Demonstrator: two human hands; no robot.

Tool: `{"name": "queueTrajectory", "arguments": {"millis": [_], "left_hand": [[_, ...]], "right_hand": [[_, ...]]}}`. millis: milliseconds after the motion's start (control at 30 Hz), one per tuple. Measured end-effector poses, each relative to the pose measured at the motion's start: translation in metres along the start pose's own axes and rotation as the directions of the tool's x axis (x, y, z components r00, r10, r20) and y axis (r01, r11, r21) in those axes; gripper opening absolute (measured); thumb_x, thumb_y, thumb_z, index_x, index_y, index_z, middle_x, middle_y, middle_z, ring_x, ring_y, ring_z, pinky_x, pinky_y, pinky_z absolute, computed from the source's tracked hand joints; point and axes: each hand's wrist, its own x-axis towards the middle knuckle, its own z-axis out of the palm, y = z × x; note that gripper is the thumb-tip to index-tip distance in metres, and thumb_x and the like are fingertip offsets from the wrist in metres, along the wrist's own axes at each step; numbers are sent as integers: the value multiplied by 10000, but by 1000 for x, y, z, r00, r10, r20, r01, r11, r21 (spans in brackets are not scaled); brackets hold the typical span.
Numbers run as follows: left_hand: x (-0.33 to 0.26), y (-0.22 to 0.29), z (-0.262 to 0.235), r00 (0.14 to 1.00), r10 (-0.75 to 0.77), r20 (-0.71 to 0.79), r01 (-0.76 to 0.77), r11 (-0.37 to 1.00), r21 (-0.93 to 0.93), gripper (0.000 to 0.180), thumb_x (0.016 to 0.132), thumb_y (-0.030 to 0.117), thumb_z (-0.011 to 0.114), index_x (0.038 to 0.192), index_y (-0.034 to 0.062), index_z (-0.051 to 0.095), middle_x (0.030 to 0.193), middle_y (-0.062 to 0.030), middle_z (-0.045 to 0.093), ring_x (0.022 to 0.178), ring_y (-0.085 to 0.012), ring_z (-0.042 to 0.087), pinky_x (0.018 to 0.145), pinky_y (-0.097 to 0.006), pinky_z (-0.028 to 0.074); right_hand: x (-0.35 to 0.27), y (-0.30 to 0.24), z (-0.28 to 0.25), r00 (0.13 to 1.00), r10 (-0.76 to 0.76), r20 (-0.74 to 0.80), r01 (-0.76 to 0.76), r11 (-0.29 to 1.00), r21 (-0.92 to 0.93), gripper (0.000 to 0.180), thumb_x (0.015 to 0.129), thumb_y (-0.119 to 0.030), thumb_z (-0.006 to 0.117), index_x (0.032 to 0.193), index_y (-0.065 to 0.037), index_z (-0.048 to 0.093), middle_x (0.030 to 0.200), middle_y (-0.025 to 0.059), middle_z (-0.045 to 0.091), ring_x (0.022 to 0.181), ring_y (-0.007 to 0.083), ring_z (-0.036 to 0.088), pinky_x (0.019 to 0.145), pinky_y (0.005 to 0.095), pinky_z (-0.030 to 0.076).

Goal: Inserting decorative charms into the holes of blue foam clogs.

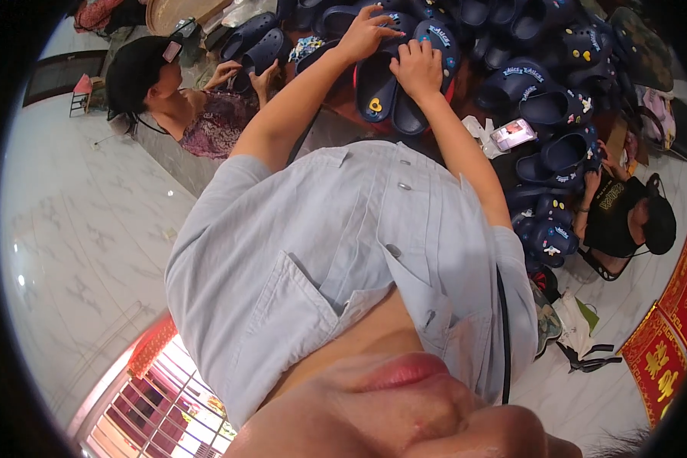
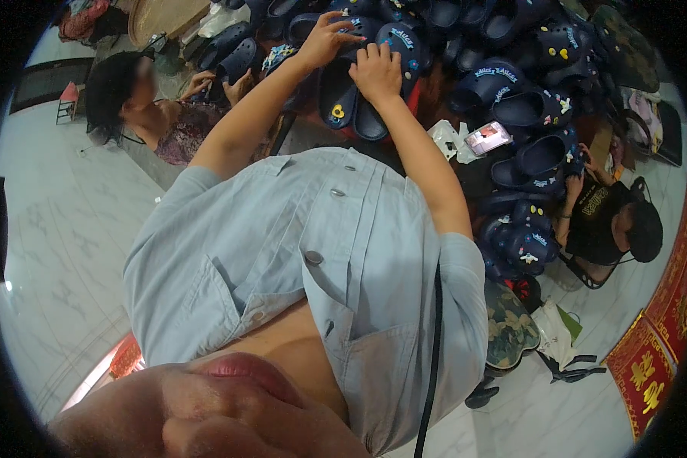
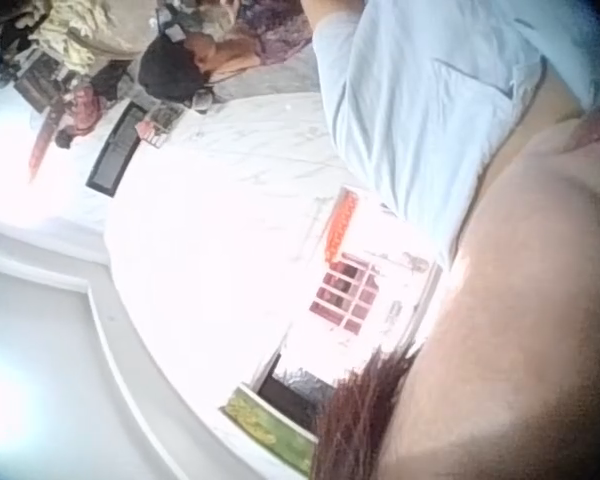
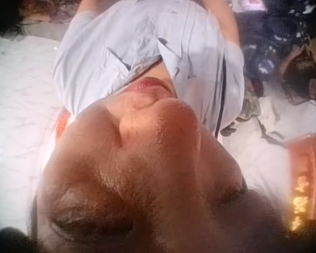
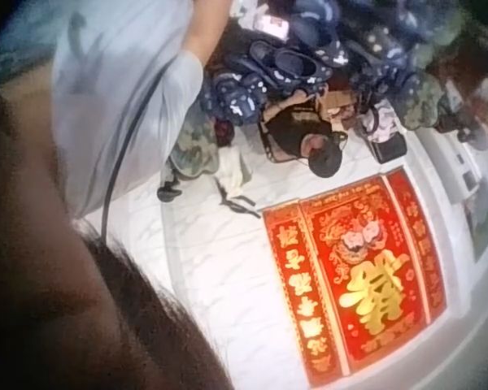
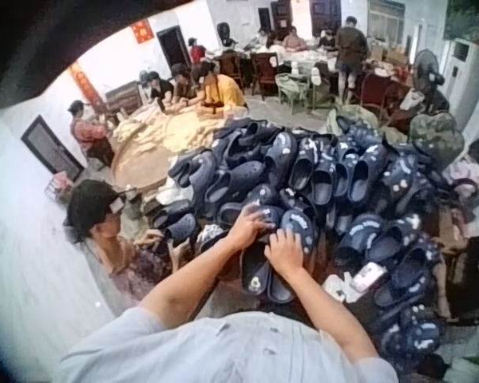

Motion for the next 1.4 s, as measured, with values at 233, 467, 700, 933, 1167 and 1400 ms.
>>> {"name": "queueTrajectory", "arguments": {"millis": [233, 467, 700, 933, 1167, 1400], "left_hand": [[33, 3, -22, 973, 230, 21, -223, 961, -163, 204, 752, 181, 661, 929, 142, 754, 929, -57, 683, 1082, -300, 578, 960, -462, 423], [38, -11, 4, 931, 320, 178, -322, 947, -19, 131, 757, 238, 636, 808, 141, 708, 832, -19, 668, 916, -207, 618, 867, -405, 419], [37, -13, 8, 915, 373, 156, -380, 925, 21, 91, 742, 229, 634, 787, 166, 681, 799, 5, 659, 898, -171, 617, 865, -393, 426], [30, -8, -3, 961, 272, 48, -269, 961, -66, 205, 771, 215, 590, 910, 149, 726, 904, 4, 653, 1040, -243, 563, 941, -399, 431], [30, -1, -16, 954, 234, 189, -216, 970, -110, 221, 784, 202, 578, 937, 130, 720, 941, -15, 658, 1103, -255, 546, 955, -427, 432], [29, -10, -24, 921, 289, 259, -298, 954, -5, 329, 799, 216, 593, 1086, 212, 753, 1196, -132, 626, 1301, -397, 415, 1072, -517, 363]], "right_hand": [[0, 2, 2, 997, -5, -76, 2, 999, -36, 294, 780, -356, 700, 922, -105, 644, 979, 56, 619, 1017, 263, 558, 796, 412, 430], [0, 1, 0, 999, -15, -29, 15, 1000, 8, 306, 787, -352, 691, 956, -101, 646, 1025, 72, 603, 1041, 292, 542, 831, 454, 424], [0, 2, 1, 1000, 2, -21, -1, 1000, 27, 301, 791, -348, 693, 960, -102, 647, 1032, 73, 603, 1058, 293, 542, 840, 456, 422], [1, 1, 0, 1000, 5, -5, -4, 999, 34, 302, 795, -352, 691, 962, -106, 644, 1029, 73, 599, 1070, 296, 542, 840, 459, 421], [-1, -1, -1, 1000, -15, -16, 16, 999, 35, 298, 795, -350, 688, 965, -109, 645, 1021, 71, 596, 1059, 295, 541, 831, 461, 420], [0, -3, 0, 996, -42, -84, 44, 999, 15, 293, 769, -339, 693, 944, -106, 660, 1011, 59, 613, 1040, 278, 549, 810, 454, 427]]}}
